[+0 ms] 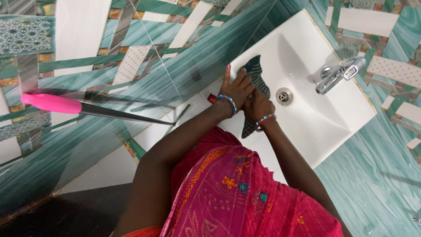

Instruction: The person cleans a bathroom sink and faucet by hand with a cloth, wiping the interior and exterior of the basin and the metal fixture.

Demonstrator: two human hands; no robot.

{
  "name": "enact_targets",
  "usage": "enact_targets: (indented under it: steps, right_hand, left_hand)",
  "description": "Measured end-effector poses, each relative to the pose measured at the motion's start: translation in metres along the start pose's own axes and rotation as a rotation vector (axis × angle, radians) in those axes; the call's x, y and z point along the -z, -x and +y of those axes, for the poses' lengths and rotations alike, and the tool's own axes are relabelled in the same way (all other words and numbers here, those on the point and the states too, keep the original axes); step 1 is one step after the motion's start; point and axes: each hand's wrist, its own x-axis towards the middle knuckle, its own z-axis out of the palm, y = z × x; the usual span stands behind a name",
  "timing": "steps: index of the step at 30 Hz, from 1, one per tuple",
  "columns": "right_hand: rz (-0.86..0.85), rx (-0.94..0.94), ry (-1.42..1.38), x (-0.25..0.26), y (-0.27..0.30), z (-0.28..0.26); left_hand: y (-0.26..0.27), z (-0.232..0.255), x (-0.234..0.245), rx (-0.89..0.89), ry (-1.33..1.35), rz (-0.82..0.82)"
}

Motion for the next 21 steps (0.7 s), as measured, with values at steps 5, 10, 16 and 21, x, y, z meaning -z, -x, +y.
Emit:
enact_targets:
  steps: [5,10,16,21]
  right_hand:
    - [0.059,0.117,-0.124,0.0,-0.045,-0.027]
    - [0.131,0.046,-0.174,0.005,-0.05,-0.063]
    - [0.347,0.172,-0.287,-0.015,-0.047,-0.065]
    - [0.632,0.508,0.08,-0.041,-0.054,-0.049]
  left_hand:
    - [-0.012,-0.038,0.024,0.048,-0.102,-0.109]
    - [-0.013,-0.061,0.024,0.038,-0.208,-0.141]
    - [0.017,-0.062,-0.006,0.201,0.19,0.033]
    - [0.032,-0.045,-0.014,0.406,0.447,0.07]
